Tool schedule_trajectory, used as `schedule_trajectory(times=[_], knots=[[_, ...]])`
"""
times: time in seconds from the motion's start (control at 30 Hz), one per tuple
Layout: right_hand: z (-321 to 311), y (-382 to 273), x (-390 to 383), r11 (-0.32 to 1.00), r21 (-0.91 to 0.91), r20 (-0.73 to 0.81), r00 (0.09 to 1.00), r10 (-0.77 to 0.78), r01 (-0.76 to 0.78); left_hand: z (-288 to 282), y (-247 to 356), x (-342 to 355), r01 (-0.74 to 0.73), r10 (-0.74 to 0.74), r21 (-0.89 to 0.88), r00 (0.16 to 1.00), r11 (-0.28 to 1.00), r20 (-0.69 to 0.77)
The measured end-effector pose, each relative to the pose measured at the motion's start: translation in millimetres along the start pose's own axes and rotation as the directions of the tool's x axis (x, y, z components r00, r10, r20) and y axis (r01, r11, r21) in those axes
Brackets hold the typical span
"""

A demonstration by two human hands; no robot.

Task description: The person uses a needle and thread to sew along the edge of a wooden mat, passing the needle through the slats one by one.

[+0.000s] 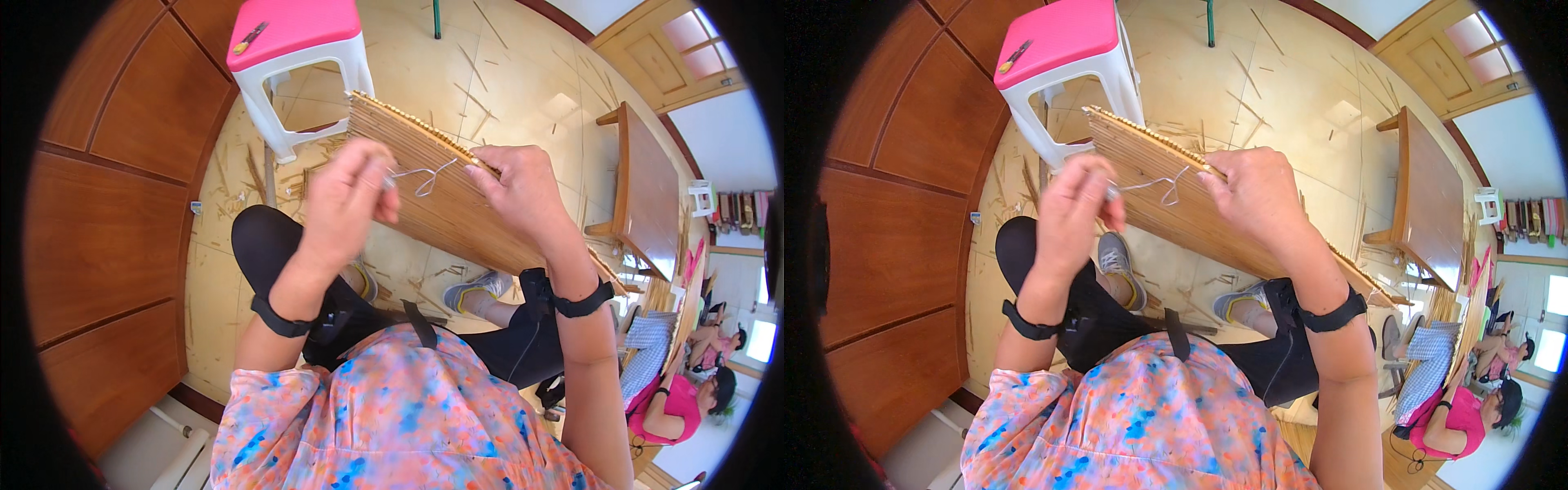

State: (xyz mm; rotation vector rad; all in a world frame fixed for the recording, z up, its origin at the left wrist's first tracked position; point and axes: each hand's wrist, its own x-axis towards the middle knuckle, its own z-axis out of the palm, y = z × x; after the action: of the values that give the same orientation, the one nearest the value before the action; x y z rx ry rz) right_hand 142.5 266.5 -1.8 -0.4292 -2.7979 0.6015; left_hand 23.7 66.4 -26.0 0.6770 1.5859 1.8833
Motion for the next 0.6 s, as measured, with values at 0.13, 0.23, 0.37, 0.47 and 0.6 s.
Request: schedule_trajectory(times=[0.13,0.23,0.37,0.47,0.6], knots=[[-9,-5,10,0.995,-0.047,0.104,0.99,0.093,-0.089,19,-9,-4,0.012,-0.034,0.182,0.993,0.983,0.116],[-6,-1,11,0.994,-0.04,0.079,0.991,0.108,-0.105,27,-13,-2,-0.023,-0.02,0.28,0.989,0.96,0.148],[-4,1,10,0.996,-0.028,0.036,0.996,0.086,-0.085,33,-26,4,-0.017,-0.024,0.337,0.993,0.941,0.117],[-3,3,11,0.996,-0.02,0.027,0.996,0.085,-0.085,36,-30,6,-0.037,0.001,0.393,0.996,0.919,0.091],[-2,6,13,0.998,0.01,0.015,0.998,0.065,-0.065,41,-35,7,-0.101,0.087,0.367,0.995,0.925,0.055]])
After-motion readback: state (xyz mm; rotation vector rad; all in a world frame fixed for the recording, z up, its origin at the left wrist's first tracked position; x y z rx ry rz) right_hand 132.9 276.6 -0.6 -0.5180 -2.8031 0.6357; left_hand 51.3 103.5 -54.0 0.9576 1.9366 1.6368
